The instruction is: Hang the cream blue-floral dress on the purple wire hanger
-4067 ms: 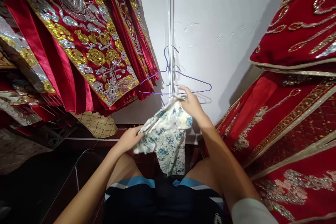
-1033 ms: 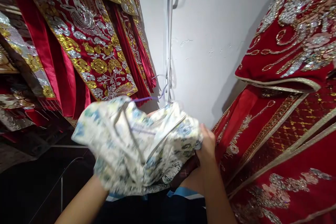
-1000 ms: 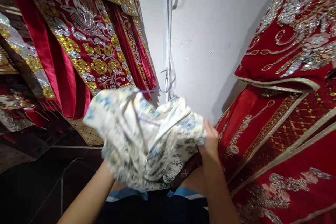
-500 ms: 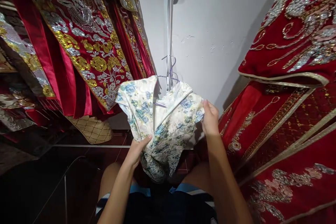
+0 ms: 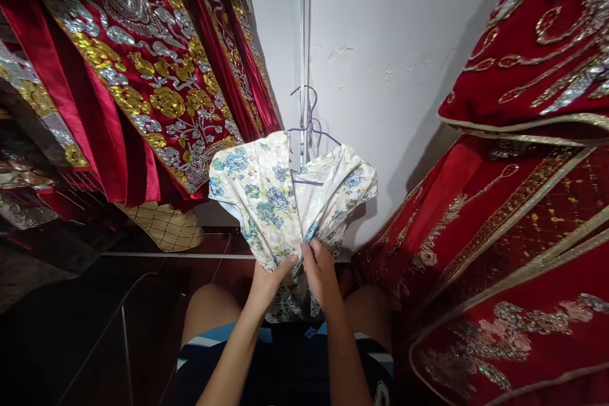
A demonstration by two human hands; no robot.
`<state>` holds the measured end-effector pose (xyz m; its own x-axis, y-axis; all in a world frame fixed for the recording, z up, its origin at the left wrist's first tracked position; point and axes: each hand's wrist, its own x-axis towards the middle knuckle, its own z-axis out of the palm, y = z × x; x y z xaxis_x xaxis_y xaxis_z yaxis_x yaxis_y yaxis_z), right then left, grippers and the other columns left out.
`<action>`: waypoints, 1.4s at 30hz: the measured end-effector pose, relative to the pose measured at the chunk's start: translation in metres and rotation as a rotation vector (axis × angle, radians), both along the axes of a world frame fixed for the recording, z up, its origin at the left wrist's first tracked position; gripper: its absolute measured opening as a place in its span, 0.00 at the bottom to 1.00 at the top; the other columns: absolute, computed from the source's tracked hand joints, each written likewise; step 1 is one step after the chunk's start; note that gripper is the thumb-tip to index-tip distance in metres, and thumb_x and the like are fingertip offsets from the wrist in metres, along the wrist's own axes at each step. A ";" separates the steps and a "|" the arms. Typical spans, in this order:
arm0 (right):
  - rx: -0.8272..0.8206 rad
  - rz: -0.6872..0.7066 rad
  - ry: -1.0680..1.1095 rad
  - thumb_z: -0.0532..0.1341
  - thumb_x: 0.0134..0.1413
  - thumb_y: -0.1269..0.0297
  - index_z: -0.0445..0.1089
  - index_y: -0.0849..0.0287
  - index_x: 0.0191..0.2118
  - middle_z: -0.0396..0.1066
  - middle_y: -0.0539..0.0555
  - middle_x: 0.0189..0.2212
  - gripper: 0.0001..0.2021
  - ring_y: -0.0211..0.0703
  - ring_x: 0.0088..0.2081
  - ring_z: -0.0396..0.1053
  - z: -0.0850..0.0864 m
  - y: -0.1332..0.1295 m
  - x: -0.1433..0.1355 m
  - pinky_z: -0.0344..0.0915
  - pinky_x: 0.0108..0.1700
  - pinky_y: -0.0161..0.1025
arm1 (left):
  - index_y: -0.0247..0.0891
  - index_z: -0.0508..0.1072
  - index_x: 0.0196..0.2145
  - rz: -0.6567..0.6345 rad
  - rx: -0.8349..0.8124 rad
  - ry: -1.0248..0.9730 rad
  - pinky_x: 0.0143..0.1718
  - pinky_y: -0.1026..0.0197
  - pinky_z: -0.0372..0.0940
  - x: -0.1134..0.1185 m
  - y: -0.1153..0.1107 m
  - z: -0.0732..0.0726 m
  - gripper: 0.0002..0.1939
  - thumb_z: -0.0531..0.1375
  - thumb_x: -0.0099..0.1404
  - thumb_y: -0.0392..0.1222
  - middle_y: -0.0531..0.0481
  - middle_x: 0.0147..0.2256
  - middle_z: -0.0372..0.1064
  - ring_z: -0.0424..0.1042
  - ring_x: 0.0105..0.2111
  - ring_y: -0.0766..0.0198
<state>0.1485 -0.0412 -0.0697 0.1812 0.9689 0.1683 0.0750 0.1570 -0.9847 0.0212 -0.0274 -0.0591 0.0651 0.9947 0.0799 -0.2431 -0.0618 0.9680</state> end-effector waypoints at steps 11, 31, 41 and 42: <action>0.017 0.050 0.142 0.56 0.62 0.50 0.62 0.55 0.21 0.55 0.45 0.13 0.21 0.35 0.17 0.51 0.021 -0.014 0.003 0.51 0.24 0.37 | 0.38 0.67 0.52 0.801 0.423 0.288 0.56 0.50 0.64 -0.005 -0.005 -0.027 0.27 0.69 0.58 0.45 0.38 0.53 0.66 0.68 0.55 0.51; -0.019 0.066 0.391 0.55 0.60 0.73 0.65 0.62 0.24 0.54 0.42 0.10 0.12 0.27 0.12 0.42 0.197 0.121 0.028 0.38 0.15 0.30 | 0.34 0.67 0.41 -0.374 0.531 1.468 0.34 0.56 0.63 0.020 0.020 0.023 0.09 0.53 0.62 0.28 0.38 0.37 0.73 0.75 0.36 0.49; 0.184 0.091 0.288 0.60 0.61 0.62 0.67 0.60 0.25 0.59 0.45 0.12 0.14 0.28 0.13 0.51 0.167 0.094 0.030 0.44 0.17 0.29 | 0.37 0.65 0.58 0.053 0.874 0.760 0.38 0.59 0.65 0.006 0.091 0.128 0.18 0.51 0.73 0.39 0.47 0.36 0.74 0.73 0.34 0.60; 0.201 0.098 0.259 0.61 0.61 0.60 0.67 0.60 0.25 0.59 0.45 0.12 0.15 0.29 0.13 0.51 0.168 0.093 0.030 0.44 0.17 0.29 | 0.37 0.67 0.56 0.067 0.939 0.750 0.39 0.59 0.65 0.007 0.101 0.142 0.16 0.51 0.73 0.38 0.47 0.37 0.74 0.72 0.35 0.60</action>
